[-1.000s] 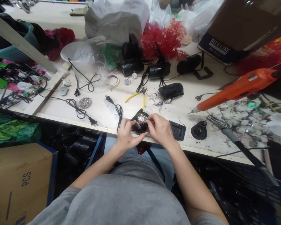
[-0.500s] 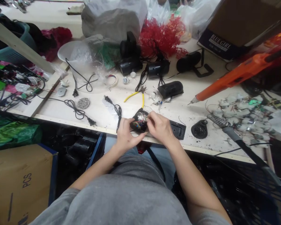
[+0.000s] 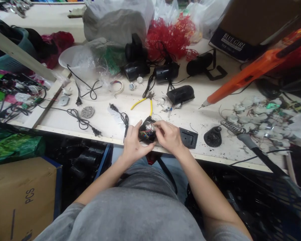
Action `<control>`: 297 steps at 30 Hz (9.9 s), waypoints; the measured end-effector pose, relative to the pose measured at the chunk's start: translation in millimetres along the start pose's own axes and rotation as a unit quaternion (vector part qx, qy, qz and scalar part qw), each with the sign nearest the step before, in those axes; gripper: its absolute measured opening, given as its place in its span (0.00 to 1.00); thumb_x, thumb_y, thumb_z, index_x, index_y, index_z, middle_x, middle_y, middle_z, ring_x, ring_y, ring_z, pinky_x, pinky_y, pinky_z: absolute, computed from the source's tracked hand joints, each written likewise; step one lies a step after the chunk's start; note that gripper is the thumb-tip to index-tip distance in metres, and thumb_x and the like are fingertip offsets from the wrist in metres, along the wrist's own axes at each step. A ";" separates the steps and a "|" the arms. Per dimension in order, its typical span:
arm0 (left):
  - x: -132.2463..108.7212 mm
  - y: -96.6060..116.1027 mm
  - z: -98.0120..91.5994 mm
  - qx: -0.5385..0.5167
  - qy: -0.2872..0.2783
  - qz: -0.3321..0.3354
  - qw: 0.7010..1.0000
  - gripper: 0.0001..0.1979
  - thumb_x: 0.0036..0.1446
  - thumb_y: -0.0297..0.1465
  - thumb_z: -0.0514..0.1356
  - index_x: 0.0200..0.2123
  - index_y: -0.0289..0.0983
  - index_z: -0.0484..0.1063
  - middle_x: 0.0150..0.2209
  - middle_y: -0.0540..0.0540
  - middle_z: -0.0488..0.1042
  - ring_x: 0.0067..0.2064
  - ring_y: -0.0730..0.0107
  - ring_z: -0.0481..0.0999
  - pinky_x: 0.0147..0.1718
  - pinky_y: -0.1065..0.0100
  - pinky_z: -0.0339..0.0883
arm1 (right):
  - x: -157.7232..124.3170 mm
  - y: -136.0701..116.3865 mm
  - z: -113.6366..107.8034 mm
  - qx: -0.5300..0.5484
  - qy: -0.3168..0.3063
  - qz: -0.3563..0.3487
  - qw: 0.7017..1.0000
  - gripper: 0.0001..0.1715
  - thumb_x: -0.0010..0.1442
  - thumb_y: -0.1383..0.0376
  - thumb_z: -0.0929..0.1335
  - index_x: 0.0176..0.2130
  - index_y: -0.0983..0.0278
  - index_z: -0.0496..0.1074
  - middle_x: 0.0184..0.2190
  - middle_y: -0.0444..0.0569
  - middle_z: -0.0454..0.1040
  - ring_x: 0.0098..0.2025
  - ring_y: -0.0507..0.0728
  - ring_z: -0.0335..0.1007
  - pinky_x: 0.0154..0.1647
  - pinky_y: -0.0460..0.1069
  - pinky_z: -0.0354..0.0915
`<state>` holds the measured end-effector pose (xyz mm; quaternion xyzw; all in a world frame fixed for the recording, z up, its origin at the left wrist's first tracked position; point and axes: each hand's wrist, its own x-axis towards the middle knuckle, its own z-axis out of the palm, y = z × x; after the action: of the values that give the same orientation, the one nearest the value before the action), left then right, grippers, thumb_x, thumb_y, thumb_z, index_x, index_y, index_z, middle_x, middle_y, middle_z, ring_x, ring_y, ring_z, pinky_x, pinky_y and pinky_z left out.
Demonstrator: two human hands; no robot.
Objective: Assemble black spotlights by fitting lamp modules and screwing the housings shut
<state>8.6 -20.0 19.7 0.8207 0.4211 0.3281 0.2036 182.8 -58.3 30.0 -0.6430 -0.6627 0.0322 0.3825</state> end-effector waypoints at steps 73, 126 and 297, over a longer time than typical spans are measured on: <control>21.9 13.5 -6.6 -0.039 -0.124 -0.123 0.984 0.43 0.42 0.42 0.71 0.62 0.38 0.68 0.43 0.46 0.68 0.43 0.58 0.76 0.41 0.61 0.75 | -3.8 8.3 6.4 -0.090 0.040 -0.071 0.993 0.03 0.69 0.69 0.64 0.40 0.63 0.68 0.32 0.49 0.76 0.31 0.54 0.73 0.30 0.48 0.66; 32.8 12.4 -16.6 -0.060 -0.179 -0.088 0.978 0.45 0.41 0.40 0.76 0.63 0.44 0.64 0.48 0.46 0.73 0.50 0.54 0.78 0.50 0.57 0.73 | 12.5 22.5 -15.5 0.020 -0.073 -0.076 0.994 0.12 0.63 0.73 0.60 0.36 0.60 0.70 0.29 0.46 0.76 0.30 0.55 0.73 0.31 0.49 0.67; 70.9 -37.5 -30.2 0.048 -0.269 0.365 0.890 0.08 0.66 0.24 0.53 0.37 0.35 0.71 0.38 0.42 0.71 0.40 0.62 0.72 0.38 0.63 0.72 | -46.9 -50.7 36.3 0.265 0.139 0.387 0.872 0.14 0.58 0.57 0.71 0.41 0.62 0.71 0.22 0.42 0.73 0.22 0.54 0.69 0.25 0.49 0.68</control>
<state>-3.3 61.3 44.0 0.9822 0.0361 0.1253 0.1352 115.3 -91.8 9.7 -0.7204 -0.2676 0.2624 0.5836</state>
